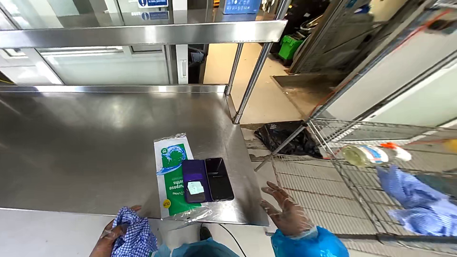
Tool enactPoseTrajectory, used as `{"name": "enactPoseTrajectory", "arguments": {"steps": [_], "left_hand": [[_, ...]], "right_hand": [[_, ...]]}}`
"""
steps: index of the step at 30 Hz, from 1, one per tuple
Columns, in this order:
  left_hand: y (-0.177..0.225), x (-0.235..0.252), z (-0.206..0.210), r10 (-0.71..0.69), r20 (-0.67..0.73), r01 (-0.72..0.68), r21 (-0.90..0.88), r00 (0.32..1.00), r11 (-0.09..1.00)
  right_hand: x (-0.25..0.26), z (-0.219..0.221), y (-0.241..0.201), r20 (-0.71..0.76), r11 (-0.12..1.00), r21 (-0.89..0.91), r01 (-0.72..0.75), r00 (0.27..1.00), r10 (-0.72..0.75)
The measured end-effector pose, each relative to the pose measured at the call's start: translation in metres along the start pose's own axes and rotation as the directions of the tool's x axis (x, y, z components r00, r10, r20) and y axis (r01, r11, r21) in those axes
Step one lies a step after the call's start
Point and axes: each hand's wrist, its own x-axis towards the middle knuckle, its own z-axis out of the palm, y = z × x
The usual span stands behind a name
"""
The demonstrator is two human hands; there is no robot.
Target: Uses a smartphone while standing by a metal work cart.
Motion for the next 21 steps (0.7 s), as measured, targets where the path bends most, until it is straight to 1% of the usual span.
{"name": "enactPoseTrajectory", "arguments": {"steps": [3,6,9,12,17,21], "left_hand": [[-0.007,-0.005,0.009,-0.01,-0.008,0.01,-0.003,1.0,1.0],[-0.006,-0.011,0.021,-0.026,-0.016,0.026,-0.005,1.0,1.0],[-0.005,-0.019,0.037,-0.064,-0.065,0.067,0.047,0.996,0.997],[-0.008,-0.026,0.05,-0.082,-0.106,0.089,0.063,0.991,0.994],[-0.013,-0.038,0.079,-0.124,-0.172,0.144,0.105,0.977,0.984],[-0.02,-0.043,0.104,-0.119,-0.198,0.147,0.133,0.973,0.98]], "right_hand": [[-0.018,-0.009,0.008,0.0,0.999,-0.045,-0.025,1.0,0.025],[-0.031,-0.023,0.018,-0.003,0.996,-0.05,-0.067,0.998,0.067],[-0.041,-0.039,0.023,0.023,0.991,-0.054,-0.121,0.992,0.123],[-0.049,-0.052,0.03,0.068,0.985,-0.058,-0.165,0.983,0.169],[-0.068,-0.083,0.062,0.13,0.973,-0.053,-0.225,0.964,0.23],[-0.095,-0.113,0.098,0.134,0.953,-0.059,-0.298,0.943,0.304]]}}
